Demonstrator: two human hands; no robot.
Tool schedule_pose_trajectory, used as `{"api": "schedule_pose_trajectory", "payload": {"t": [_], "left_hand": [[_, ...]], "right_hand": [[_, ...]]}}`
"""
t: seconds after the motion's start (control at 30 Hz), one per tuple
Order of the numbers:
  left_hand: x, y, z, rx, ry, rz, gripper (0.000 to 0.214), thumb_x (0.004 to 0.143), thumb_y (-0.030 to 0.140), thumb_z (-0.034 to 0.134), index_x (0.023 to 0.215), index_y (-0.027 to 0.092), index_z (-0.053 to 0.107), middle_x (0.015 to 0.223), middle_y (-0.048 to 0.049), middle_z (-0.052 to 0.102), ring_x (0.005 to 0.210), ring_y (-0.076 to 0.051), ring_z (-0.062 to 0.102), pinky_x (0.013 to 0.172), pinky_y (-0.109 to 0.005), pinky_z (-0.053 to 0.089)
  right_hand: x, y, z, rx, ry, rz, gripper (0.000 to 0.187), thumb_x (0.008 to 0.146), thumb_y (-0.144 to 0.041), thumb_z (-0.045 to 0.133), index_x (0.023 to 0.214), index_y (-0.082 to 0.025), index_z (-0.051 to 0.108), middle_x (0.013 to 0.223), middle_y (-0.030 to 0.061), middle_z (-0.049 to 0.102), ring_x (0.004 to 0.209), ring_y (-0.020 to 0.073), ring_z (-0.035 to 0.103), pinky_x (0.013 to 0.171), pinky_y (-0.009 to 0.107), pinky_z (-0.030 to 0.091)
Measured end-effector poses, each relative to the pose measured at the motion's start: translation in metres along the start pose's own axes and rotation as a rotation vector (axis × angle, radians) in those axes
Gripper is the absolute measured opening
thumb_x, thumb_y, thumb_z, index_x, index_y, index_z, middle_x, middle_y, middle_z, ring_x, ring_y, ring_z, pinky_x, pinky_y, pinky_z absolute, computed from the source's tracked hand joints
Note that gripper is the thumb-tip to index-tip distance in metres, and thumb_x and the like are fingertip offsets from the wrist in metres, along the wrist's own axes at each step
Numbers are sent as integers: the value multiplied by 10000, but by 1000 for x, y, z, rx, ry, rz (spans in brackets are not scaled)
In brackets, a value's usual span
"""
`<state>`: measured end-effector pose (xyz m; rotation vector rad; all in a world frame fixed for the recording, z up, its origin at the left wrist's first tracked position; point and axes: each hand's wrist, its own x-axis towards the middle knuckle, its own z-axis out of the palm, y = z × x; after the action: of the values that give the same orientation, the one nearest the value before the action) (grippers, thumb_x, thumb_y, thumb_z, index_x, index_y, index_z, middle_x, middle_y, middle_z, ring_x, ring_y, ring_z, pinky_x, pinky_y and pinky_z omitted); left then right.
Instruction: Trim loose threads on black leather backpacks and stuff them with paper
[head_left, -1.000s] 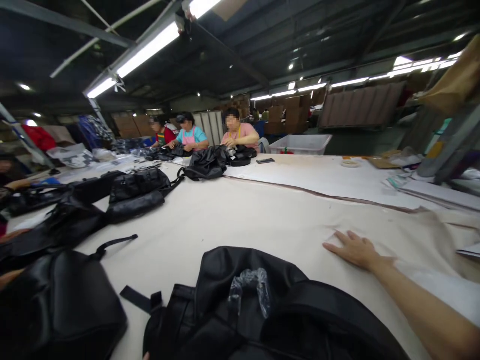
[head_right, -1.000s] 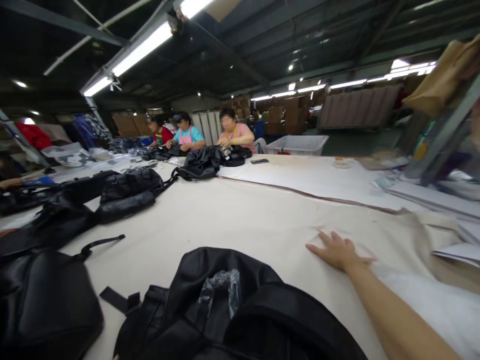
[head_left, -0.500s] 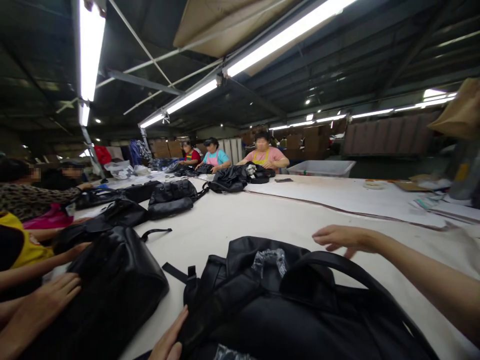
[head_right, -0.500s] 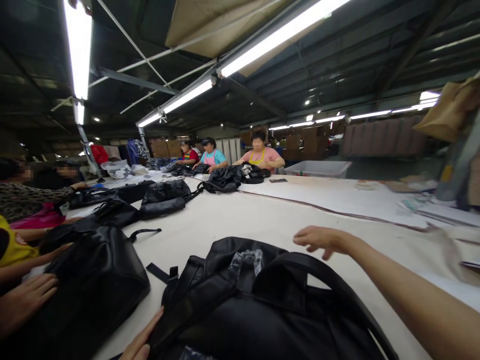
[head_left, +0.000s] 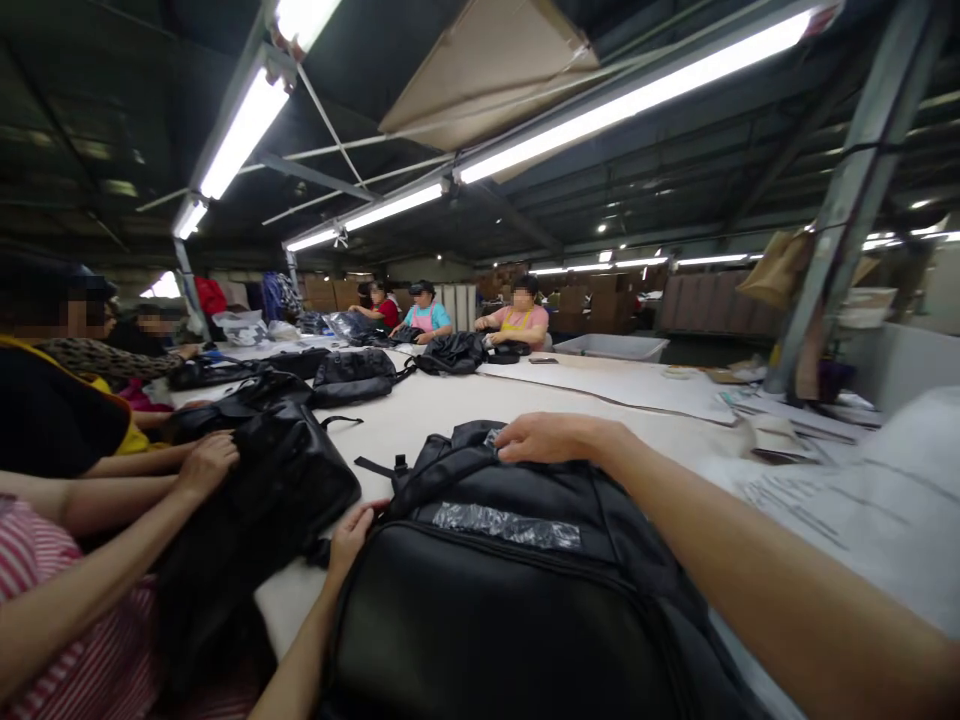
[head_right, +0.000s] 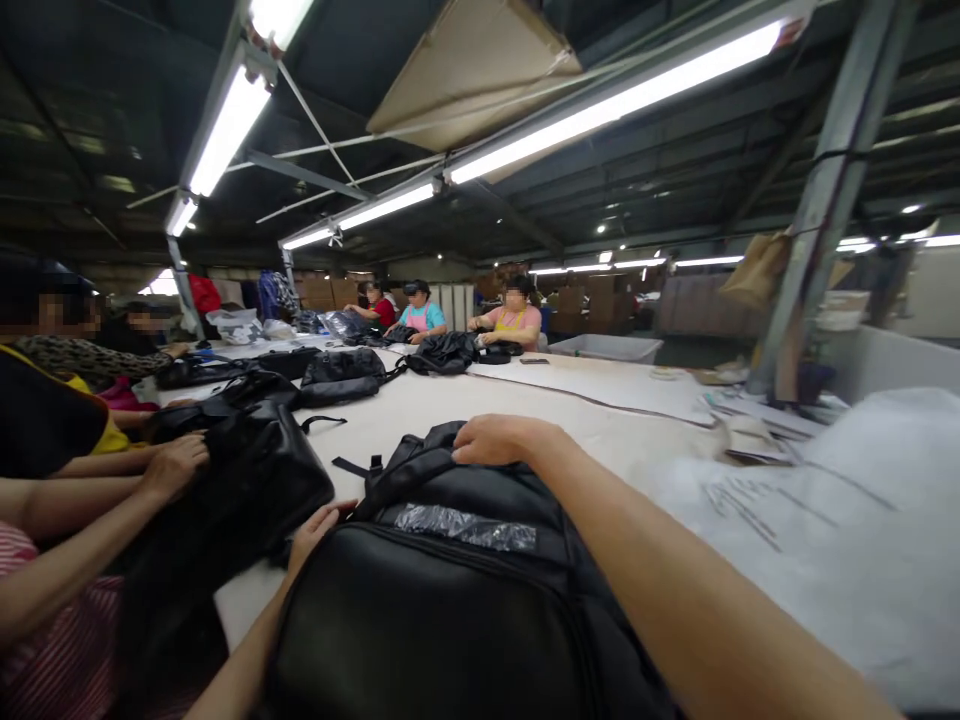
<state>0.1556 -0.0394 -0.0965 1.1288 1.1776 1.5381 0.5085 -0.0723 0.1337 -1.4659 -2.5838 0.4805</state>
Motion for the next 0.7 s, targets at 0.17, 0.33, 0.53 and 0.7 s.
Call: {"api": "schedule_pose_trajectory", "payload": {"t": [0.17,0.33,0.53,0.7], "left_hand": [[-24,8,-10,-108,-13,2,422,731,509,734,923,134,740,1002,-94,761,1033,-254,680,1033,-452,462],[-37,11,-19,-197,-36,-37,476,658,519,792,925,126,755,1004,-107,765,1065,-281,672,1039,-432,471],[-29,2,-18,-316,43,-71,363,734,469,740,872,134,736,964,-98,766,1014,-255,695,1068,-460,443],[-29,11,-20,-431,121,-126,219,738,368,703,803,161,737,920,-86,774,1004,-274,704,1007,-421,500]], "right_hand": [[-53,-42,77,-18,58,3,283,904,-356,541,979,-196,762,1013,70,758,937,239,691,805,298,494],[-93,-67,147,-150,241,126,310,993,-304,416,1045,-162,686,1017,133,730,947,323,689,770,393,485],[-96,-64,184,-396,479,107,187,951,-227,482,948,-210,669,823,72,713,732,263,689,653,349,455],[-91,-52,187,-410,572,89,169,945,-246,493,850,-223,631,762,49,682,672,243,661,617,340,421]]}}
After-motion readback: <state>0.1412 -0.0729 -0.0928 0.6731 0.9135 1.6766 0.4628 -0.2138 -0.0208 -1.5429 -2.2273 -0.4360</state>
